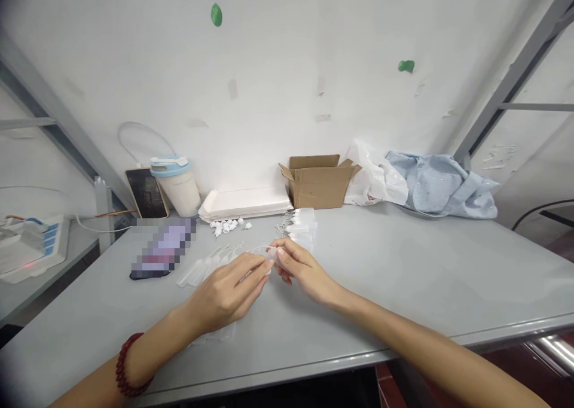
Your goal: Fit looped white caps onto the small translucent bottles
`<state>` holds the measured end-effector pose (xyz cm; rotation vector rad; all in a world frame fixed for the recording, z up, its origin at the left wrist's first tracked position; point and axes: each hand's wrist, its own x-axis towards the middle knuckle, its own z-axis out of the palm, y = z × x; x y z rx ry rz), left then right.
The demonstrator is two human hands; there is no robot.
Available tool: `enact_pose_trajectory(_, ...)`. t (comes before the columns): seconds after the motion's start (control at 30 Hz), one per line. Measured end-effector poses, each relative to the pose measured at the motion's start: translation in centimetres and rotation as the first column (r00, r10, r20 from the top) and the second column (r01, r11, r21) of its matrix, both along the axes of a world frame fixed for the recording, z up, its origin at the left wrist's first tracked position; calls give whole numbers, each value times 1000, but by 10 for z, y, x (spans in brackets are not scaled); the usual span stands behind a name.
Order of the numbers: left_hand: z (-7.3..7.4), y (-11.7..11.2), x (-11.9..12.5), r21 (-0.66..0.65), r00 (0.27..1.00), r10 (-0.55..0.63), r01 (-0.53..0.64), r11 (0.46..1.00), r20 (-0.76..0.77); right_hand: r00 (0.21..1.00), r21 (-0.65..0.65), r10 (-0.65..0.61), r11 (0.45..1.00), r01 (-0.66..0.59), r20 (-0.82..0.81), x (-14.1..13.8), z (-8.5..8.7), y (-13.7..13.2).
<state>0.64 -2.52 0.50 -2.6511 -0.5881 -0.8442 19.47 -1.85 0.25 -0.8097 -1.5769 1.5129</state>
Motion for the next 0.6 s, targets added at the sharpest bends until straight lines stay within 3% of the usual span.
enact_pose_trajectory(0.2,2,-3,0,-190,998,1,11,982,64,1000,31,2,1000,-3,27,0,5,-4)
enact_pose_trajectory(0.33,-1,-4,3,-352,973,60,22,936,221,1000,6,2,1000,-2,18,0,4,-3)
enact_pose_trajectory(0.43,0,-4,5,-531,914,187,35,846,359,1000,1,11,1000,-11,0,1,2,-2)
enact_pose_trajectory(0.6,9,-1,6,-777,801,359,197,598,479,998,20,35,999,-36,47,1,4,-4)
